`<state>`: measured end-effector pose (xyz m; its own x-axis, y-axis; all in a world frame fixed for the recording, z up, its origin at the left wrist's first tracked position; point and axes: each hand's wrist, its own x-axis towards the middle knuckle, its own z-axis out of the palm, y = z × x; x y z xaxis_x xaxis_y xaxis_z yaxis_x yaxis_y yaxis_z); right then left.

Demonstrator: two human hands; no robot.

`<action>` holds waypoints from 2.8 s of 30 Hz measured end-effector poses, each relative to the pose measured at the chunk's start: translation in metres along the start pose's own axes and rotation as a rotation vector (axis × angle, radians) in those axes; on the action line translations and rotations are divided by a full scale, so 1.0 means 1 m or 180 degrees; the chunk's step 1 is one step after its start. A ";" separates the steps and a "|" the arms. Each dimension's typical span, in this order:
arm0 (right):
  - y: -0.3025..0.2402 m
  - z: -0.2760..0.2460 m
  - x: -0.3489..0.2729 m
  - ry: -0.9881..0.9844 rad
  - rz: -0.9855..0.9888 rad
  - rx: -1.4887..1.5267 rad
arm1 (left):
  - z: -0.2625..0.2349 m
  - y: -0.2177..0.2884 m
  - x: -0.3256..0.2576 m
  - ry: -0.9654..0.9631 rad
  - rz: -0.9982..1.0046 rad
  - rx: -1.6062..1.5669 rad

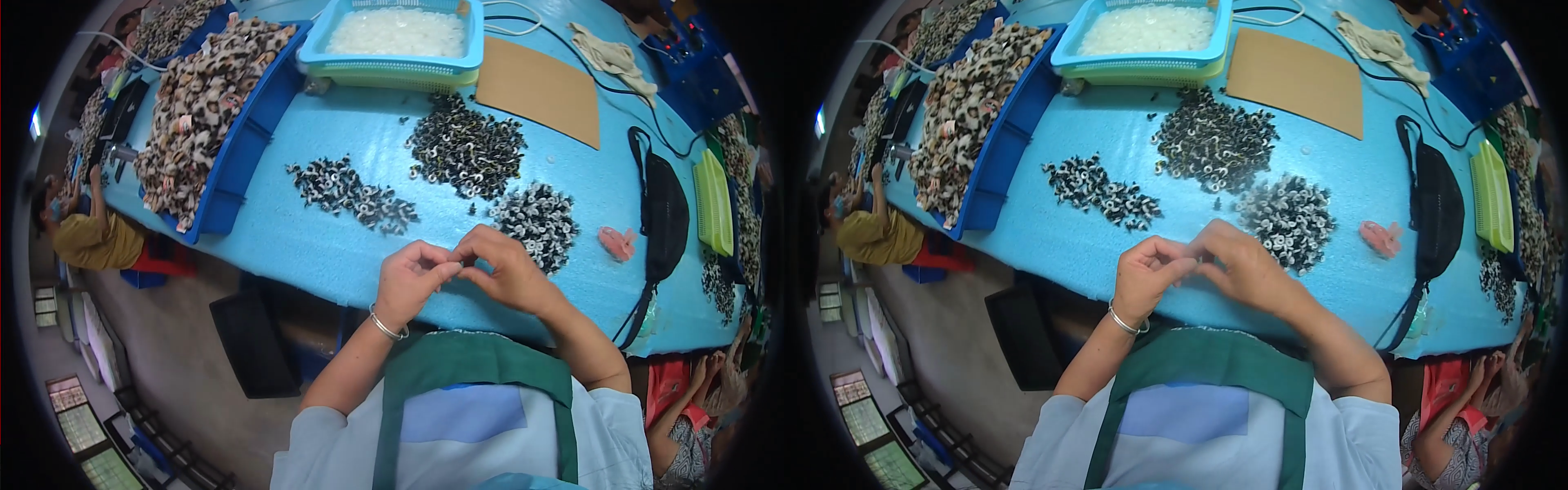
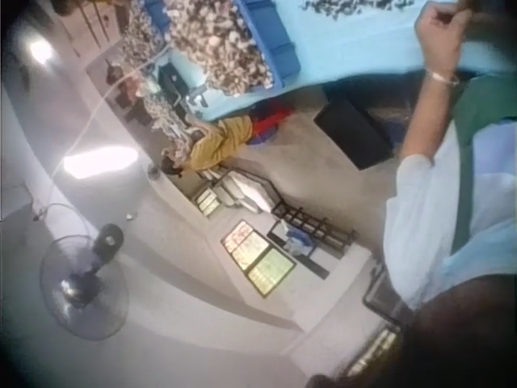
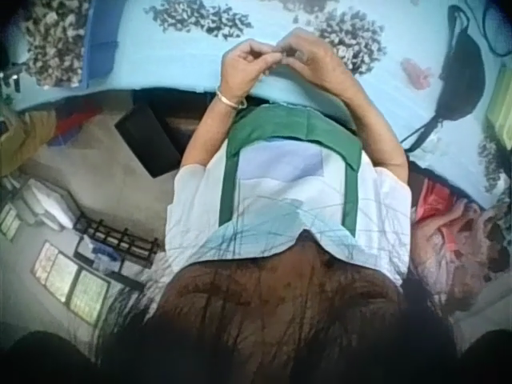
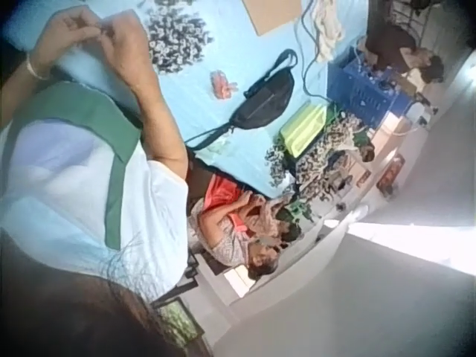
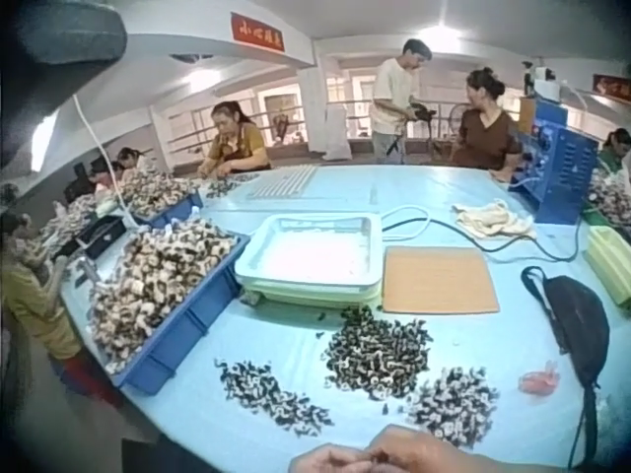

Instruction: The person assembles plastic toy eyes by picking up eye pieces and backing washers from the table, attaching the washers onto the eye stems by hand, and gathering the assembled pieces into piles.

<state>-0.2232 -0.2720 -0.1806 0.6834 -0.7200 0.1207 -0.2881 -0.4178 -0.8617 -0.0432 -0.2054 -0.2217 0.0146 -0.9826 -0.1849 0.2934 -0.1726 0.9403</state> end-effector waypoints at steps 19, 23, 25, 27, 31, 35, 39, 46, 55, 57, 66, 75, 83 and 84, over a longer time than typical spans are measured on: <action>0.018 -0.033 0.019 0.0629 0.0075 -0.0605 | 0.001 0.003 0.024 0.0387 0.2571 0.3436; 0.006 -0.040 -0.005 0.0808 0.0381 -0.0350 | 0.041 -0.010 0.031 0.0100 0.2305 0.3537; 0.005 -0.040 -0.015 0.0798 0.0295 -0.0378 | 0.044 -0.012 0.031 0.0035 0.2231 0.3504; 0.003 -0.039 -0.027 0.0879 0.0292 -0.0256 | 0.043 -0.015 0.029 -0.0031 0.2162 0.3397; 0.004 -0.035 -0.043 0.0828 0.0503 -0.0129 | 0.036 -0.018 0.023 -0.0106 0.2162 0.3450; 0.008 -0.022 -0.048 0.0795 0.0496 0.0070 | 0.035 -0.017 0.018 0.0159 0.1850 0.2684; 0.012 -0.010 -0.044 0.0755 0.0403 0.0147 | 0.038 -0.010 0.012 0.0338 0.1146 0.2056; 0.009 -0.007 -0.039 0.0772 0.0336 -0.0086 | 0.042 -0.002 0.010 0.0266 0.1109 0.2051; 0.014 0.000 -0.035 0.0669 0.0048 -0.0212 | 0.028 -0.004 0.006 -0.0014 0.0850 0.1737; 0.014 -0.002 -0.033 0.0620 -0.0111 -0.0255 | 0.029 0.000 0.008 -0.0082 0.0624 0.1549; 0.014 0.001 -0.018 0.0704 -0.0505 -0.0657 | 0.020 0.004 0.012 -0.0322 0.0936 0.1413; 0.003 -0.007 0.003 0.0268 -0.0131 -0.0341 | -0.004 0.001 0.010 0.0041 -0.0127 0.0578; 0.045 -0.011 0.048 0.0554 -0.0104 -0.2411 | -0.032 0.019 0.026 0.1145 0.2366 0.3931; 0.046 -0.011 0.049 0.0518 -0.0087 -0.2498 | -0.025 0.023 0.025 0.1191 0.2359 0.3933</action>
<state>-0.2098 -0.3324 -0.2088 0.6079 -0.7505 0.2593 -0.7018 -0.6606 -0.2667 -0.0120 -0.2318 -0.2116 0.0890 -0.8296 0.5513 -0.8639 0.2113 0.4573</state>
